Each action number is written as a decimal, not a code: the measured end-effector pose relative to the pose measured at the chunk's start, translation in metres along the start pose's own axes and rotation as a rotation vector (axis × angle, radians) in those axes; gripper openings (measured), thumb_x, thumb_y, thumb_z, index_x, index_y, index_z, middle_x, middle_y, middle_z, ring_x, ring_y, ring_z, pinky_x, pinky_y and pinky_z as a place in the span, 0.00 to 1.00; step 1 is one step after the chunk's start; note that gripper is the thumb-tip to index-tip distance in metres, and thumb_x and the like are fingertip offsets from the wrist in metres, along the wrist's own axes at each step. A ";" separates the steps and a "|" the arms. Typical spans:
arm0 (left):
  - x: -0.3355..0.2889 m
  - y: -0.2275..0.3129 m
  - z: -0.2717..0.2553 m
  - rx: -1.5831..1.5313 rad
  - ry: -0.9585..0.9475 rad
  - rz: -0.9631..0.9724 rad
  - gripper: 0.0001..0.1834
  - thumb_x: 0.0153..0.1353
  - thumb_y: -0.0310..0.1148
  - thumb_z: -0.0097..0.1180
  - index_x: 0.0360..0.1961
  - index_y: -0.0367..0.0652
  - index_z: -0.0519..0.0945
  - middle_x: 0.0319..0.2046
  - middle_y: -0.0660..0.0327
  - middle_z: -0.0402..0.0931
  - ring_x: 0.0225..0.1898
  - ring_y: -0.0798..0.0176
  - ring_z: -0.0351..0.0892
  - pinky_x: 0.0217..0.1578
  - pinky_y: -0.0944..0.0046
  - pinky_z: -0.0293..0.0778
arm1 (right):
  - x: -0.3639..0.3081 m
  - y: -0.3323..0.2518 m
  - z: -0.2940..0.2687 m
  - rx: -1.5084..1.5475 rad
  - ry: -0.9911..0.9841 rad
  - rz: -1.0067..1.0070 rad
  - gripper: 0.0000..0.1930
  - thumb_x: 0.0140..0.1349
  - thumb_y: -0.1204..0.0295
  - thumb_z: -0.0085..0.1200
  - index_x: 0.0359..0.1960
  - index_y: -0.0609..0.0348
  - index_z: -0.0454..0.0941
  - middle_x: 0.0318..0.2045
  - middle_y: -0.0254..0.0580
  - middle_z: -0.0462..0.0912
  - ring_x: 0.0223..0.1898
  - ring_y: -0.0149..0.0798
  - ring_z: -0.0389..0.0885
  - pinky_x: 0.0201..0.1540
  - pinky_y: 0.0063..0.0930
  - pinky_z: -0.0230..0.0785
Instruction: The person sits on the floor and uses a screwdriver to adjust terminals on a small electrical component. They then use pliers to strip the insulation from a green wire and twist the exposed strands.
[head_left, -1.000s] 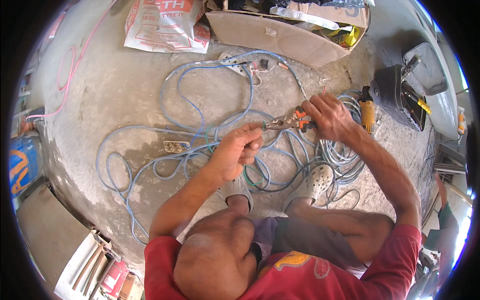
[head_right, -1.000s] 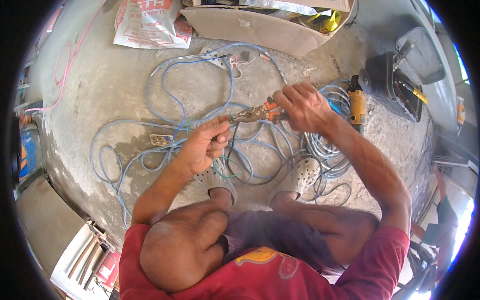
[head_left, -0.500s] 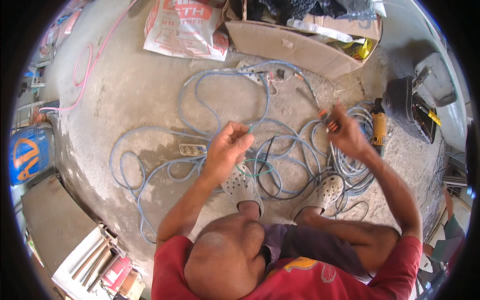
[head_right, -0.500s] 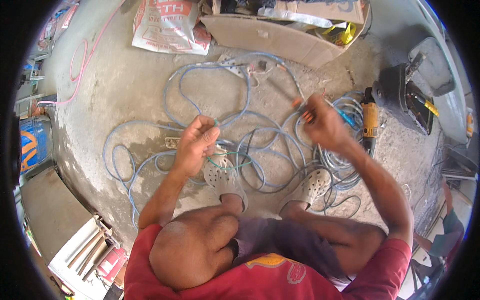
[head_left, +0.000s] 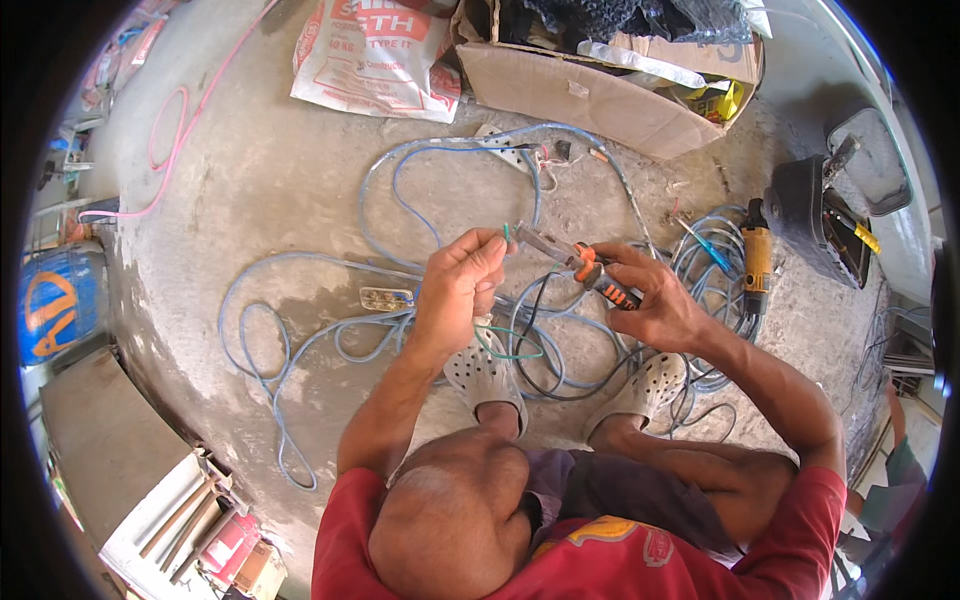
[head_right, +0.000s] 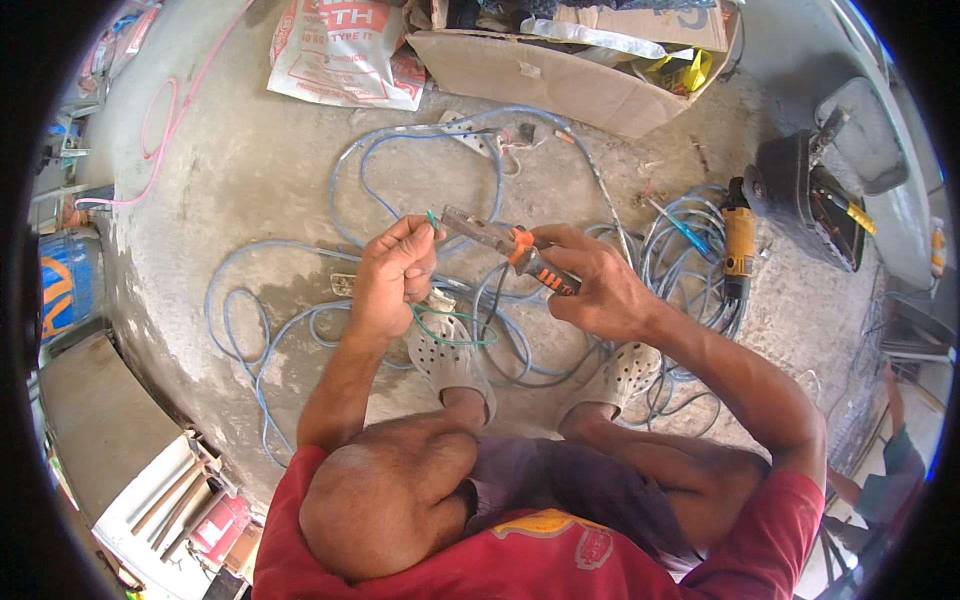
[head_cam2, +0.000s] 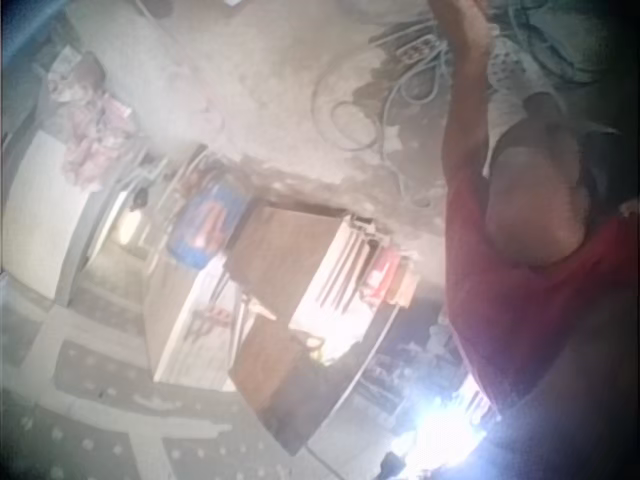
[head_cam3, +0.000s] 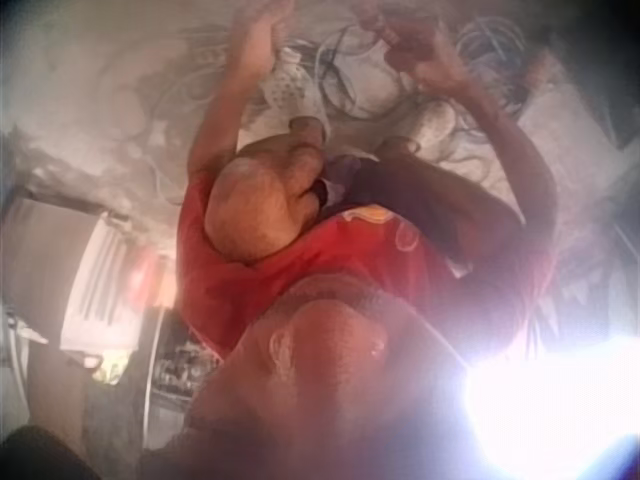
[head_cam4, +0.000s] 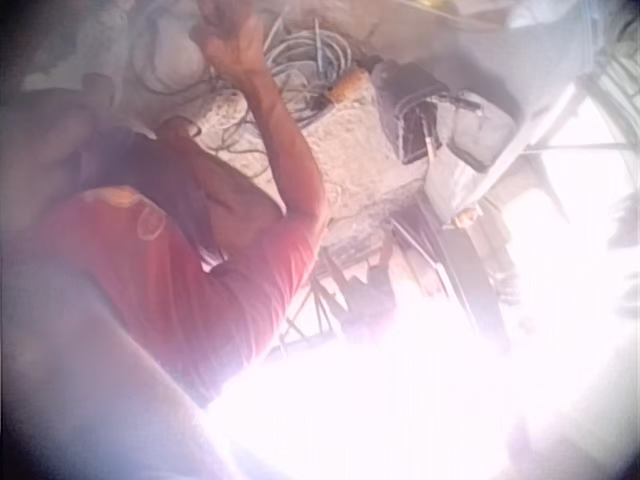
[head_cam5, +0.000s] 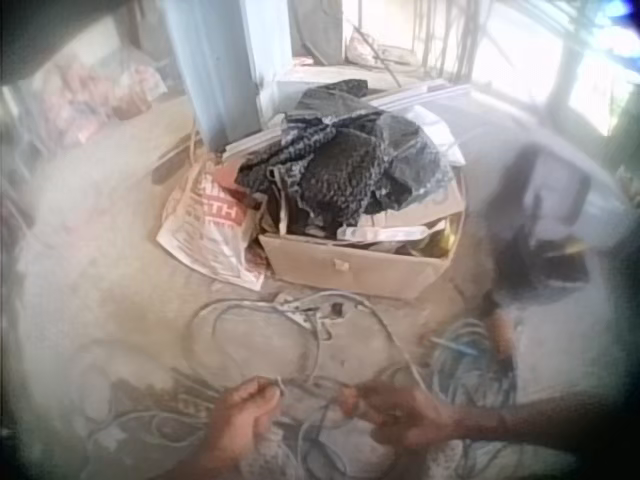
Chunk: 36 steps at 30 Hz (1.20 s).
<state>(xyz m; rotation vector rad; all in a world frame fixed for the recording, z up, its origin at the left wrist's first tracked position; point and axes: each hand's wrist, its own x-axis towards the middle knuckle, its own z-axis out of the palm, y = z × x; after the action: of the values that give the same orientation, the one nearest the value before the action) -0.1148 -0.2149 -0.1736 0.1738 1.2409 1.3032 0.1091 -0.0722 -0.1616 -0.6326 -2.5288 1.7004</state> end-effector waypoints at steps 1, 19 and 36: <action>-0.001 0.001 0.000 -0.026 -0.017 -0.013 0.11 0.70 0.38 0.52 0.40 0.40 0.77 0.17 0.75 0.58 0.14 0.81 0.46 0.15 0.76 0.43 | 0.000 0.000 0.000 -0.025 0.006 -0.016 0.23 0.43 0.80 0.55 0.46 0.64 0.79 0.59 0.54 0.71 0.54 0.56 0.76 0.52 0.41 0.71; -0.005 -0.003 -0.007 -0.256 -0.175 -0.144 0.11 0.70 0.38 0.50 0.41 0.42 0.78 0.16 0.77 0.55 0.12 0.82 0.45 0.12 0.75 0.41 | 0.002 0.001 0.003 -0.191 0.046 -0.112 0.22 0.42 0.84 0.55 0.44 0.64 0.79 0.55 0.52 0.74 0.52 0.56 0.77 0.49 0.40 0.73; -0.007 -0.003 -0.011 -0.293 -0.251 -0.199 0.10 0.71 0.39 0.48 0.41 0.44 0.77 0.16 0.78 0.54 0.12 0.82 0.45 0.12 0.75 0.40 | 0.003 -0.002 -0.003 -0.207 0.061 -0.154 0.21 0.42 0.85 0.55 0.43 0.65 0.79 0.54 0.52 0.75 0.51 0.55 0.78 0.49 0.41 0.73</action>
<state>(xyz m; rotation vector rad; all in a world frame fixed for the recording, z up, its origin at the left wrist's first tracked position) -0.1197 -0.2267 -0.1761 0.0023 0.8226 1.2322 0.1060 -0.0691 -0.1592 -0.4762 -2.6540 1.3628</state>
